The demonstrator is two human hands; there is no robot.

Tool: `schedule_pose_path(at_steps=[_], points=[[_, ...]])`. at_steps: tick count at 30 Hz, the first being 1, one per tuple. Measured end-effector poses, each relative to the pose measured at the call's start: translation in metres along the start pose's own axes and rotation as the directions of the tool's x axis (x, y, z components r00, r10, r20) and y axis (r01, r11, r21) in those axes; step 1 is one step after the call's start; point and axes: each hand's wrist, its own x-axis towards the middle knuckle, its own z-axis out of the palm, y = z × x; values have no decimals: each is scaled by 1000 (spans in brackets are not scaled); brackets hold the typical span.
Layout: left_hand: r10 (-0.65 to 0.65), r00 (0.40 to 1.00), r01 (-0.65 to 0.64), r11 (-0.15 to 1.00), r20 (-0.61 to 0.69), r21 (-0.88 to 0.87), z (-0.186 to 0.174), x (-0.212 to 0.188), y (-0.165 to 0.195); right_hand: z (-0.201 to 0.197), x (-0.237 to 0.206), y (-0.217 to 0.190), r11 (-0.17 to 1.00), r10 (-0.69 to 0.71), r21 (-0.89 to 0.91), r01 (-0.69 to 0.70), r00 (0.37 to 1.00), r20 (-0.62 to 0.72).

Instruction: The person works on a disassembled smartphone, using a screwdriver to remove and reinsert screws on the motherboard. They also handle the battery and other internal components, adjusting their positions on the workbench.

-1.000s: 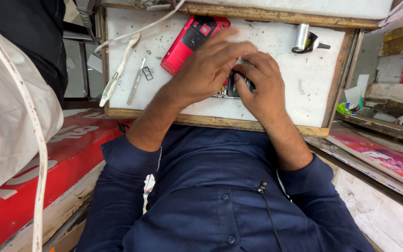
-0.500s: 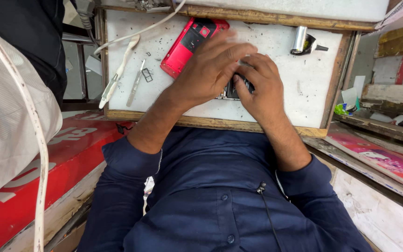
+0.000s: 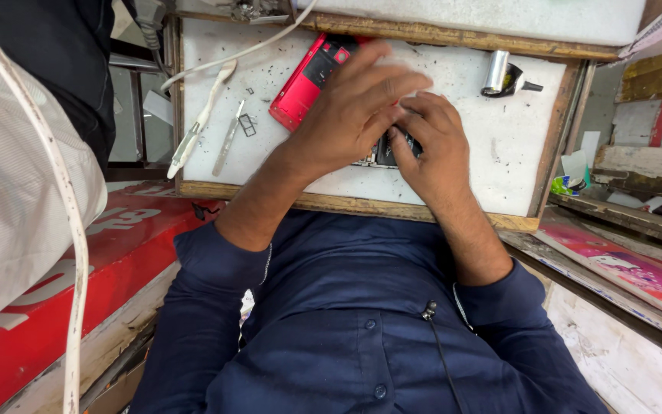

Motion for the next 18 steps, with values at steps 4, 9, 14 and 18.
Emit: schedule_pose_path(at_steps=[4, 9, 14, 18], points=[[-190, 978, 195, 979, 83, -59, 2, -6, -6, 0, 1, -1, 1000, 3, -15, -3, 1000, -2], [-191, 981, 191, 981, 35, -12, 5, -9, -5, -2, 1, -3, 1000, -5, -3, 5, 1000, 3], [-112, 992, 117, 987, 56, -106, 4, -8, -2, -1, 1, -1, 1000, 8, 16, -8, 1000, -2], [-274, 948, 307, 920, 163, -243, 4, -8, -3, 0, -1, 1, 1000, -19, -3, 19, 1000, -2]])
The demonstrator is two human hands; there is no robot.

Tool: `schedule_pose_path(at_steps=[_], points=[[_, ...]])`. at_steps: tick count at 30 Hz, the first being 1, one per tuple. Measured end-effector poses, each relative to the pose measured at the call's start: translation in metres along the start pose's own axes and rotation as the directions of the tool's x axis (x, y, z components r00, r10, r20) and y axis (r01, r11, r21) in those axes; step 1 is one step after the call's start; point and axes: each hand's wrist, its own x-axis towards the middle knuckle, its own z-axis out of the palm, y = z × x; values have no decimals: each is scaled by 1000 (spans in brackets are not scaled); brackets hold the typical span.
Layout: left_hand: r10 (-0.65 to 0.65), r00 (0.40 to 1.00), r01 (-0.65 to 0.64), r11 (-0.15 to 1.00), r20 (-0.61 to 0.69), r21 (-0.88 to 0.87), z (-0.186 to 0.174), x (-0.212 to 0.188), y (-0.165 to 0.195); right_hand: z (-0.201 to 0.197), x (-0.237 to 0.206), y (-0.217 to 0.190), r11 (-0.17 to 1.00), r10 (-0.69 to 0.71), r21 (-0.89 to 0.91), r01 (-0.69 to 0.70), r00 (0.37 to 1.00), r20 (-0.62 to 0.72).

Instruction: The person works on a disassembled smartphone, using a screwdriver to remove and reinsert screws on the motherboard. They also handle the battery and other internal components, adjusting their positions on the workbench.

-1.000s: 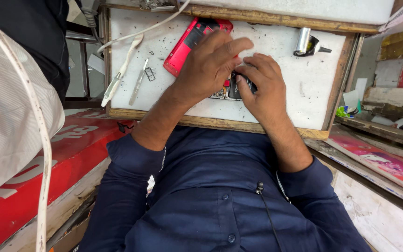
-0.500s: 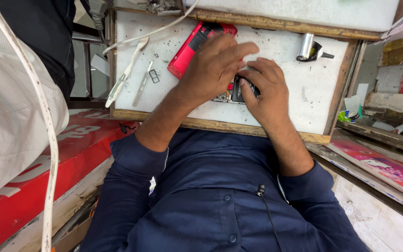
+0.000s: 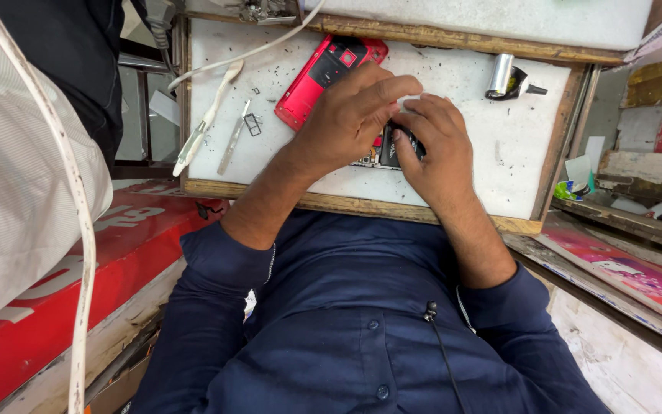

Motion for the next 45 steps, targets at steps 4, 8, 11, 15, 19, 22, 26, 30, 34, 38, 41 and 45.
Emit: schedule_pose_path(at_steps=[4, 8, 11, 15, 19, 22, 26, 30, 34, 38, 41, 45], points=[[211, 977, -198, 951, -28, 239, 4, -2, -1, 0, -1, 0, 1000, 13, -4, -13, 1000, 3], [140, 990, -132, 973, -29, 191, 3, -3, -4, 0, 0, -1, 1000, -4, 8, 4, 1000, -2], [217, 975, -201, 955, -53, 217, 3, -11, -6, -2, 0, -3, 1000, 6, 3, -6, 1000, 21], [-45, 937, 16, 996, -346, -86, -4, -36, -9, -5, 1, -3, 999, -32, -23, 34, 998, 57], [30, 901, -17, 999, -433, 34, -14, -64, -11, -9, 2, 0, 993, -62, -88, 73, 991, 119], [41, 902, 1, 995, -429, 98, -12, -79, -10, -12, 1, 3, 969, -86, -210, 126, 978, 189], [54, 907, -27, 997, -417, 70, -6, -87, -10, -17, -5, 5, 951, -70, -267, 154, 951, 302], [-1, 910, 10, 1000, -415, 21, -4, -89, -11, -19, -8, 5, 963, -59, -230, 140, 942, 330], [6, 913, 7, 999, -407, 31, -5, -88, -11, -19, -9, 1, 942, -103, -272, 196, 941, 322], [23, 918, -5, 999, -396, 46, -5, -87, -11, -22, -9, -5, 938, -86, -294, 183, 946, 312], [21, 920, -3, 999, -392, 47, -5, -86, -10, -25, -7, -9, 939, -88, -291, 182, 948, 307], [28, 916, -7, 998, -399, 55, -5, -86, -10, -26, -3, -13, 940, -87, -293, 174, 954, 288]])
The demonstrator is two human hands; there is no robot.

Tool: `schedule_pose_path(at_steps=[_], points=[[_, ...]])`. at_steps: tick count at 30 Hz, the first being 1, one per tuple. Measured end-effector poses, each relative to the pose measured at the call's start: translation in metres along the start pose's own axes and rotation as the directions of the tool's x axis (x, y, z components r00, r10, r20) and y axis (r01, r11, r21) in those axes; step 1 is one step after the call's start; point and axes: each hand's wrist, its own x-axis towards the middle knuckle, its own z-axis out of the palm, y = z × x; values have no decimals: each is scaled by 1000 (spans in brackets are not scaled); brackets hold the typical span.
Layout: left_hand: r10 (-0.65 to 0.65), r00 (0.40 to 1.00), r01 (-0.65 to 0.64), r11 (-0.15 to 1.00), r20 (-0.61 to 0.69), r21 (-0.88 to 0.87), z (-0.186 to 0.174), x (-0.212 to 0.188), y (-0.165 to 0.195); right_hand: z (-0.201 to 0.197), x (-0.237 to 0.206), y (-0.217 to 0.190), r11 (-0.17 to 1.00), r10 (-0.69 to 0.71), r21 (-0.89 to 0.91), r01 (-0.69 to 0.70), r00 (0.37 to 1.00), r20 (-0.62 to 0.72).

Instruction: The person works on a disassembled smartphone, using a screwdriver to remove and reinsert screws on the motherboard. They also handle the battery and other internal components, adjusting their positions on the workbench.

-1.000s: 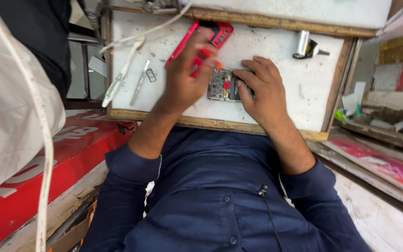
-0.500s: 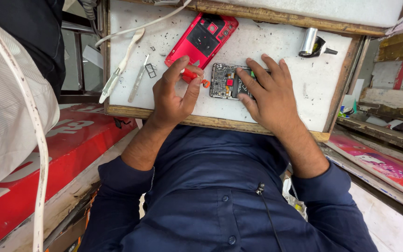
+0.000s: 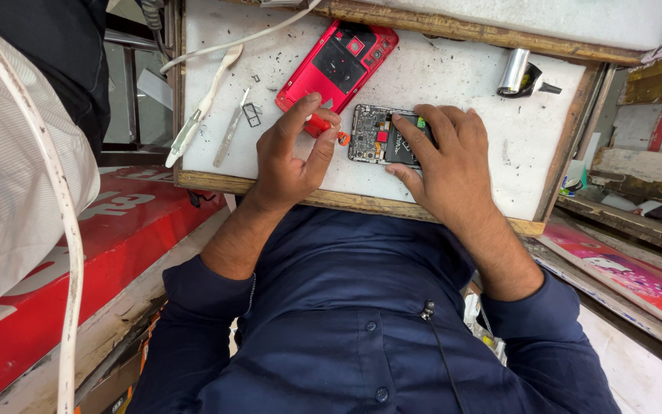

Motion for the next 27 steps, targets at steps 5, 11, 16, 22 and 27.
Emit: schedule_pose_path(at_steps=[5, 11, 16, 22, 27], points=[[4, 1000, -4, 1000, 15, 4, 0, 2, 0, -7, 5, -3, 1000, -5, -23, 7, 998, 69], [0, 1000, 0, 1000, 20, 12, -1, 3, 2, -15, 10, -10, 986, -9, -162, 27, 993, 115], [-2, 1000, 1, 1000, 18, 21, -1, 2, 3, -22, 17, -12, 977, -19, -208, 52, 987, 158], [-74, 997, 74, 997, 3, 8, -1, -4, 1, -28, 25, -6, 986, -41, -153, 72, 980, 193], [-65, 998, 64, 996, -11, -63, -2, -6, -4, -27, 22, 0, 999, -37, 19, 34, 984, 174]])
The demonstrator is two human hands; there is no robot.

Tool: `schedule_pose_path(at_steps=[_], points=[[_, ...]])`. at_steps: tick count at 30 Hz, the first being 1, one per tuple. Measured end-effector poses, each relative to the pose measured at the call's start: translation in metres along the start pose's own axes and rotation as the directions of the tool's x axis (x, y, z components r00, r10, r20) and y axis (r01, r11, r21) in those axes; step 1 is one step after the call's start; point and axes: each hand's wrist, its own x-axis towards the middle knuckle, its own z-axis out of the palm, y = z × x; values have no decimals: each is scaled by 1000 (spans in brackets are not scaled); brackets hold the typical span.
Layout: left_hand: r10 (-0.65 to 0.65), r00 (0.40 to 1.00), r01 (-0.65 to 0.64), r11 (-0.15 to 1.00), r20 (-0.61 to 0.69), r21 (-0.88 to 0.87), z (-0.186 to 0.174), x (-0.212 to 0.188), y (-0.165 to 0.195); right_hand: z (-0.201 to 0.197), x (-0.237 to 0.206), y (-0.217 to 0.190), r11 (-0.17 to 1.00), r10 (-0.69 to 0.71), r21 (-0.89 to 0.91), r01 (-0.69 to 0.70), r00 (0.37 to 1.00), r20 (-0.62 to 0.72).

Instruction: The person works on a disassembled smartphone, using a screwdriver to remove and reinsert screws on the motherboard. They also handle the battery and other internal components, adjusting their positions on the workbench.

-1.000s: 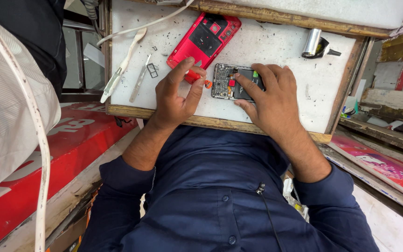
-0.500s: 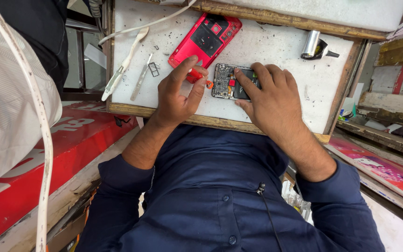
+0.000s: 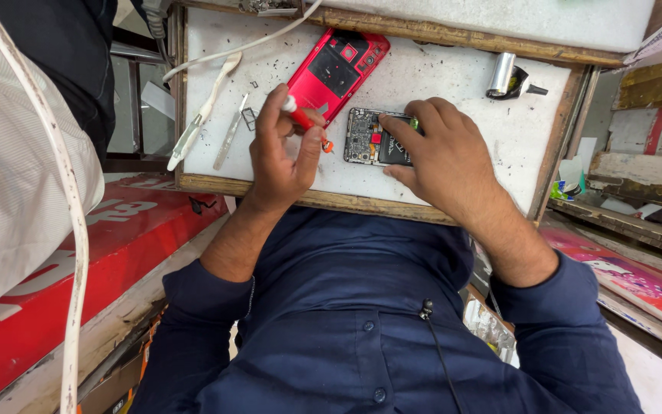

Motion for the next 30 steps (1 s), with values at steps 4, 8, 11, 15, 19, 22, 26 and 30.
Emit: schedule_pose_path(at_steps=[4, 8, 11, 15, 19, 22, 26, 30], points=[[-2, 999, 3, 1000, -51, 17, -6, -6, -3, 13, -10, 2, 998, -15, 59, 26, 982, -188], [-18, 998, 19, 999, -55, 27, -12, -7, -9, 35, -16, -3, 987, 114, 145, -76, 954, -277], [-34, 995, 39, 998, -97, 46, -11, -4, -12, 48, -19, -9, 980, 173, 150, -132, 937, -303], [-16, 989, 30, 995, -149, 97, -12, -2, -12, 59, -21, -18, 981, 192, 87, -173, 929, -315], [-27, 987, 48, 991, -161, 129, -17, -2, -10, 65, -22, -19, 980, 191, 103, -169, 943, -271], [-38, 987, 58, 991, -155, 125, -18, -2, -7, 68, -23, -17, 984, 171, 93, -152, 948, -269], [8, 991, 15, 986, -133, 169, -18, 1, -2, 69, -23, -17, 984, 169, 103, -146, 947, -273], [142, 986, -105, 937, -90, 332, -28, 12, -2, 68, -24, -18, 978, 180, 152, -141, 940, -289]])
